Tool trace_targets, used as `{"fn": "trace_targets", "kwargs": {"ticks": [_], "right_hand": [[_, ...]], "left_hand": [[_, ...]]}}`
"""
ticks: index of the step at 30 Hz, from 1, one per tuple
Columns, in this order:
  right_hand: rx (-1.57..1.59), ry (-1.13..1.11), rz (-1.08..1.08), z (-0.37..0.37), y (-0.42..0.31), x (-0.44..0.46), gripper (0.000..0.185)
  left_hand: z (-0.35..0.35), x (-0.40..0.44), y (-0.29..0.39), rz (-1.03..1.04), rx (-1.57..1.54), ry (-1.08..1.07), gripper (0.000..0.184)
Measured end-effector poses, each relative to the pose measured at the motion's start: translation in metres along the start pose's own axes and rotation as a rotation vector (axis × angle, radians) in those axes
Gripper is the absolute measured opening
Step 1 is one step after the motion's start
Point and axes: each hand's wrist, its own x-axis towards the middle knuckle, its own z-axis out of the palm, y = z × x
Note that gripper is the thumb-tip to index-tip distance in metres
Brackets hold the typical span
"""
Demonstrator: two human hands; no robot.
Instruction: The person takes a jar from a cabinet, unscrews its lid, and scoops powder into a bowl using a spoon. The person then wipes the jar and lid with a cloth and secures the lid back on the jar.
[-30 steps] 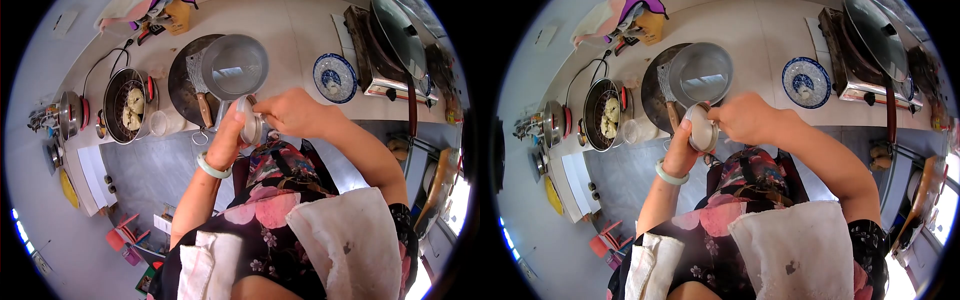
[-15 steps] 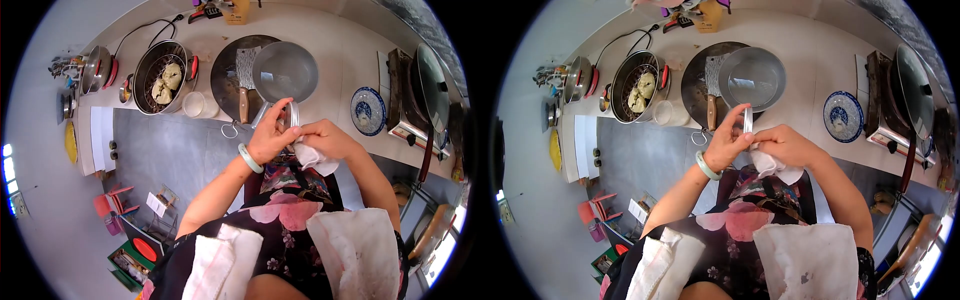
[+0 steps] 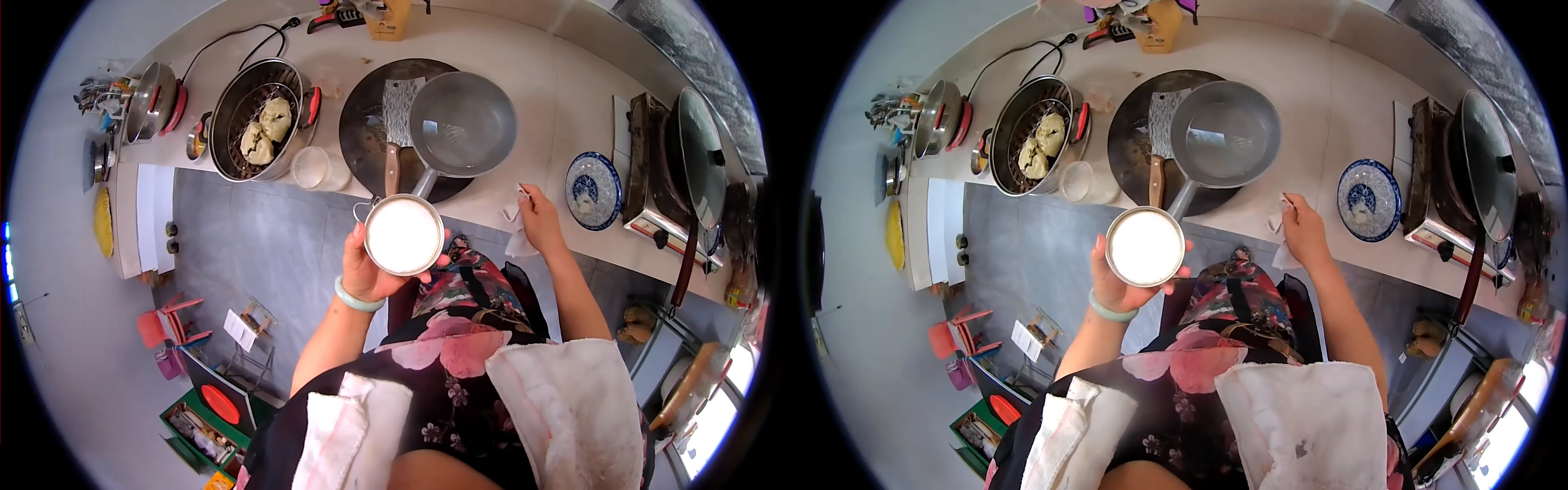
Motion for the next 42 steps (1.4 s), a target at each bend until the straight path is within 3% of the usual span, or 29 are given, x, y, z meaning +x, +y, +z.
{"fn": "trace_targets", "kwargs": {"ticks": [5, 11, 15, 21, 24, 29, 31, 35, 39, 42], "right_hand": [[-0.227, 0.078, -0.034, 0.002, 0.01, 0.027, 0.033], [-0.293, 0.142, -0.022, -0.001, 0.015, 0.036, 0.036], [-0.333, 0.153, -0.035, 0.006, 0.022, 0.035, 0.037], [-0.288, 0.307, -0.278, 0.018, 0.041, 0.039, 0.037], [-0.236, 0.267, -0.05, 0.017, 0.036, 0.038, 0.034], [-0.253, 0.281, 0.082, 0.016, 0.034, 0.042, 0.029], [-0.232, 0.271, 0.11, 0.017, 0.037, 0.046, 0.027], [-0.37, 0.324, -0.037, 0.008, 0.034, 0.056, 0.024], [-0.438, 0.377, -0.124, -0.02, -0.009, 0.047, 0.02], [-0.31, 0.395, 0.055, -0.041, -0.037, 0.043, 0.019]], "left_hand": [[0.012, -0.004, 0.0, 0.022, -0.17, -0.101, 0.09], [0.017, -0.013, 0.005, 0.053, -0.134, -0.159, 0.092], [0.018, -0.019, 0.007, 0.075, -0.114, -0.109, 0.092], [0.011, -0.036, 0.014, 0.13, -0.065, 0.021, 0.091], [-0.009, -0.054, 0.018, 0.151, -0.09, 0.061, 0.085], [-0.046, -0.083, 0.035, 0.199, -0.099, 0.059, 0.079], [-0.051, -0.095, 0.05, 0.198, -0.076, 0.102, 0.077], [-0.06, -0.114, 0.078, 0.233, -0.03, 0.126, 0.077], [-0.071, -0.133, 0.099, 0.256, -0.028, 0.176, 0.076], [-0.079, -0.142, 0.112, 0.249, -0.036, 0.209, 0.076]]}}
